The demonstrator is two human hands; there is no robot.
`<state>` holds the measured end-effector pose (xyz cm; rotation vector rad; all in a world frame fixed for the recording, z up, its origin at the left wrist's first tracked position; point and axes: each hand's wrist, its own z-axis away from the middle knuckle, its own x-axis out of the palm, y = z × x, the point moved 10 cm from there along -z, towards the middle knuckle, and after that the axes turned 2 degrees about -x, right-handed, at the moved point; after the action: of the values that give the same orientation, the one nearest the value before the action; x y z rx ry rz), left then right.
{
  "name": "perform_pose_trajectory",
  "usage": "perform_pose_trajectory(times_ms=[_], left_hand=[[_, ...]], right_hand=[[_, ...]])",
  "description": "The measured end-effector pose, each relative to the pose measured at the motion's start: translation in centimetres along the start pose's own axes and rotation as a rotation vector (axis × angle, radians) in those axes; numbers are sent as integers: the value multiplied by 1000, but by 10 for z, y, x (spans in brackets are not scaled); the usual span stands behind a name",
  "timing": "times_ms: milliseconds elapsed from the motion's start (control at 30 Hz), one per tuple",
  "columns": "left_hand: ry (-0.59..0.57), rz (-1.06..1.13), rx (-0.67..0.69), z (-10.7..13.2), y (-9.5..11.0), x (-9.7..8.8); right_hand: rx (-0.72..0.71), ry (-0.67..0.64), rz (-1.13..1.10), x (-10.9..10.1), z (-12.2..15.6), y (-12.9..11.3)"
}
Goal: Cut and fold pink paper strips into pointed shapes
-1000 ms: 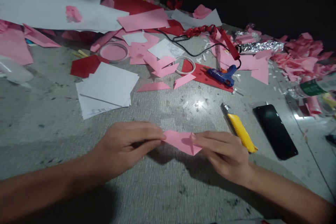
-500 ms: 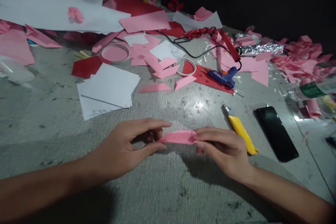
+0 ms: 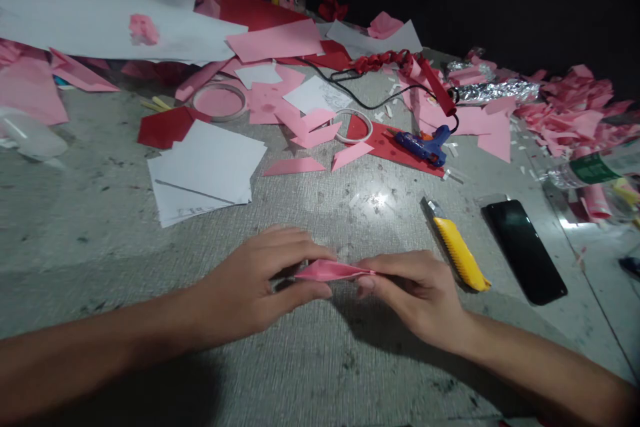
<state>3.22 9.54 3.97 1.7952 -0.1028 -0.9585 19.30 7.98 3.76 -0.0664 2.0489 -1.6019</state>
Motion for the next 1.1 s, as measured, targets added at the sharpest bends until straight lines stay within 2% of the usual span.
perform_pose_trajectory(times_ms=[100, 267, 500, 667, 900, 1100], left_hand=[[-4, -8, 44, 0, 0, 1], [65, -39, 60, 4, 0, -5], [106, -149, 142, 7, 10, -4], [80, -125, 160, 8, 12, -1], [-77, -133, 183, 7, 18, 11], [-19, -226, 193, 9, 18, 10]], right_hand=[[10, -3, 0, 1, 1, 2], [19, -29, -12, 1, 0, 1], [81, -66, -41, 4, 0, 7], [3, -119, -5, 11, -2, -2], [-132, -111, 59, 11, 4, -13], [-149, -66, 145, 8, 7, -12]])
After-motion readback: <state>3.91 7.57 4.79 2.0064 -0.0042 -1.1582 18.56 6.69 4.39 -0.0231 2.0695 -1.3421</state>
